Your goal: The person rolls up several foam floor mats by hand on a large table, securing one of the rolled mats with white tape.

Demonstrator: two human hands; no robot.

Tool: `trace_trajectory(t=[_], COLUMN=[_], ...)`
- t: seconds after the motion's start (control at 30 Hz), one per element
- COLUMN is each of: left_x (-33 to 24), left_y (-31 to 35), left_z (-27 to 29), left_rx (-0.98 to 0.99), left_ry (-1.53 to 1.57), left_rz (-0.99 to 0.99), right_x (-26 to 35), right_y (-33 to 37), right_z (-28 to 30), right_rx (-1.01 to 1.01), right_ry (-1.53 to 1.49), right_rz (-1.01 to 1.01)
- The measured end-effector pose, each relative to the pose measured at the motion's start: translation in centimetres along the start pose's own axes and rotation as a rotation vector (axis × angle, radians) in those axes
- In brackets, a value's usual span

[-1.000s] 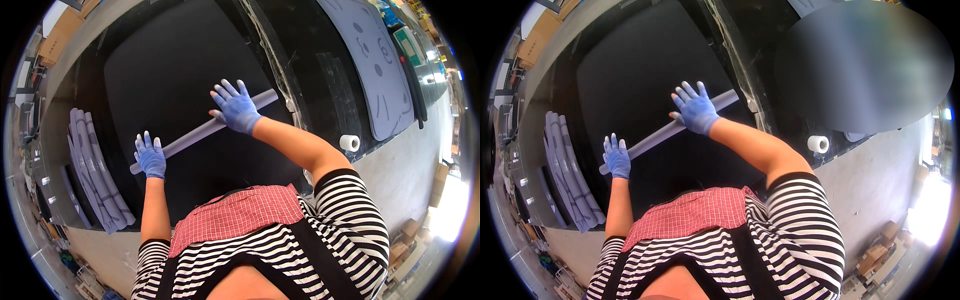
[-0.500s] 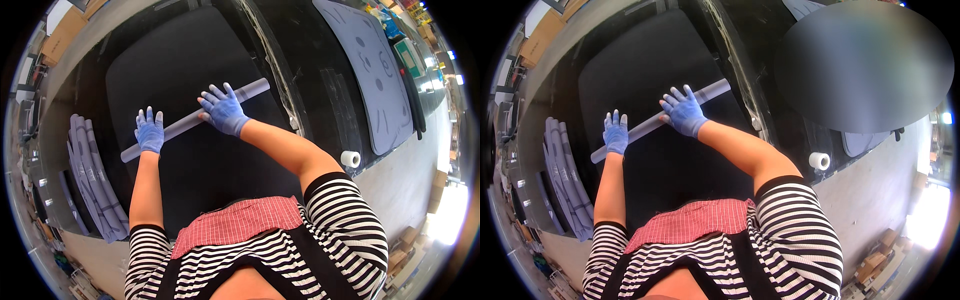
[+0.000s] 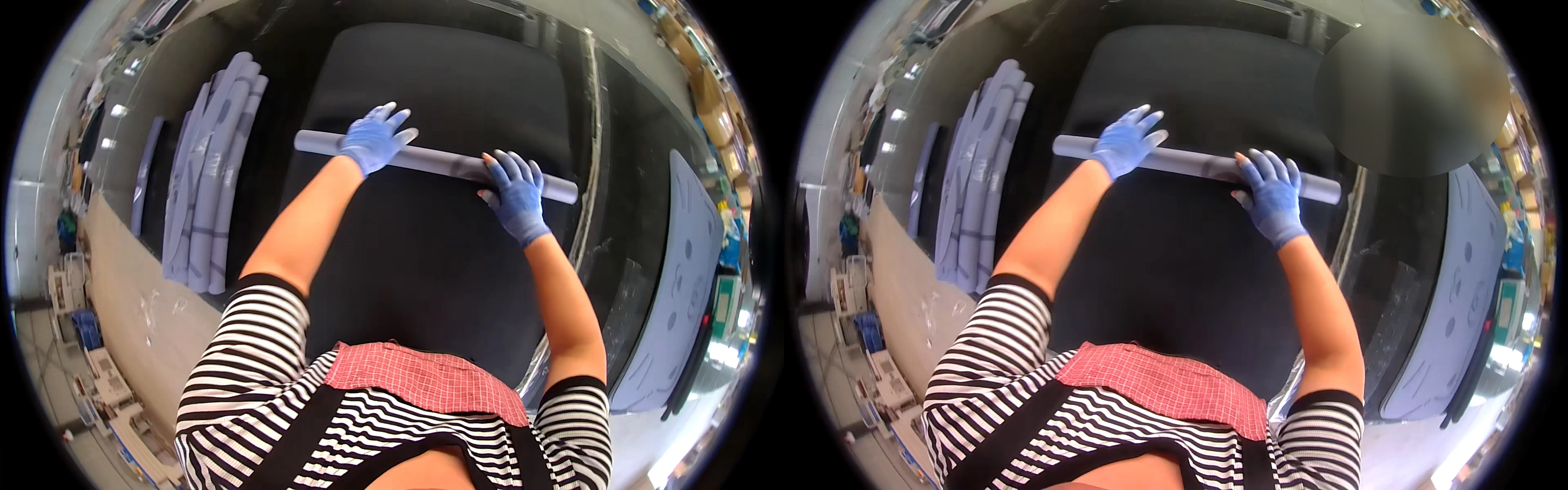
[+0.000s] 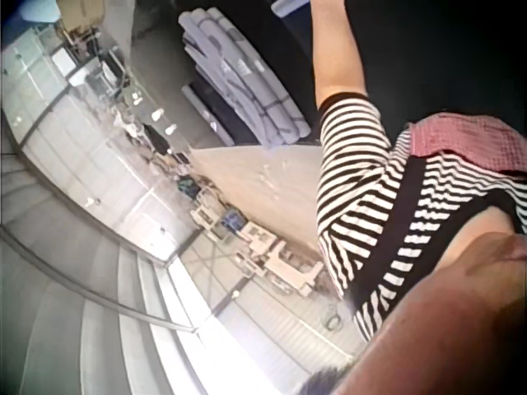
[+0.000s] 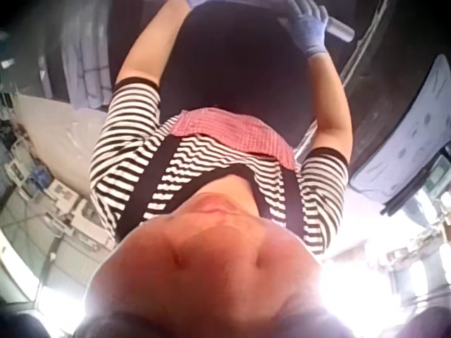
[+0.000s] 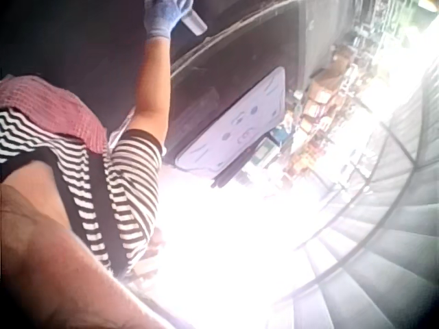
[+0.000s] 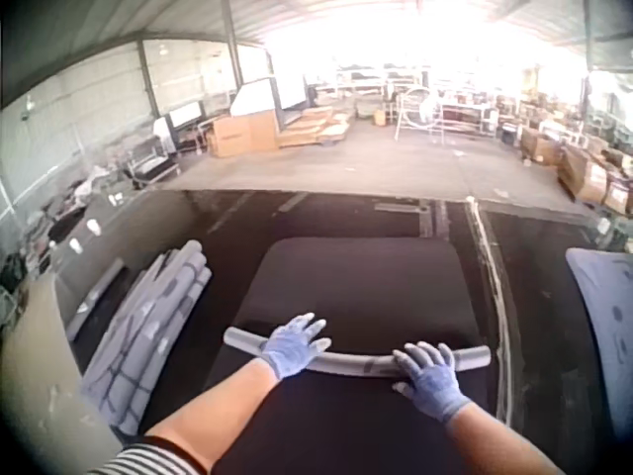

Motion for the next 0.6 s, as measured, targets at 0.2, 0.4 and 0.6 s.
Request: trace_trajectory(t=[0.2,0.4,0.6], left_x=[5.4,4.6,5.0], left_y=[5.2,8.0,12.9], left_z=[-0.2,-0.6,2.1], left_rx=[-0.004,-0.112,-0.161], left_ry=[-0.165,-0.133,-0.091], left_rz=[-0.246,-0.122,-0.230], right_x=[-1.6,-1.5,2.0], right_y=[0.1,3.3,5.3], right_z=[-0.4,0.1,6.6], right_rx=[0.026,0.011,0.058], right_ry=[0.047,0.049,0.014], right_rz=[0.056,-0.086,-0.059])
Point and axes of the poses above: each hand's wrist, its own y-axis away from the middle knuckle, its own z-axis out of the back of the hand, x = y × z, the point moved 4 cm from there along -y, towards the middle knuckle, and after that the axes turned 2 degrees about y, right-handed, at the moved point
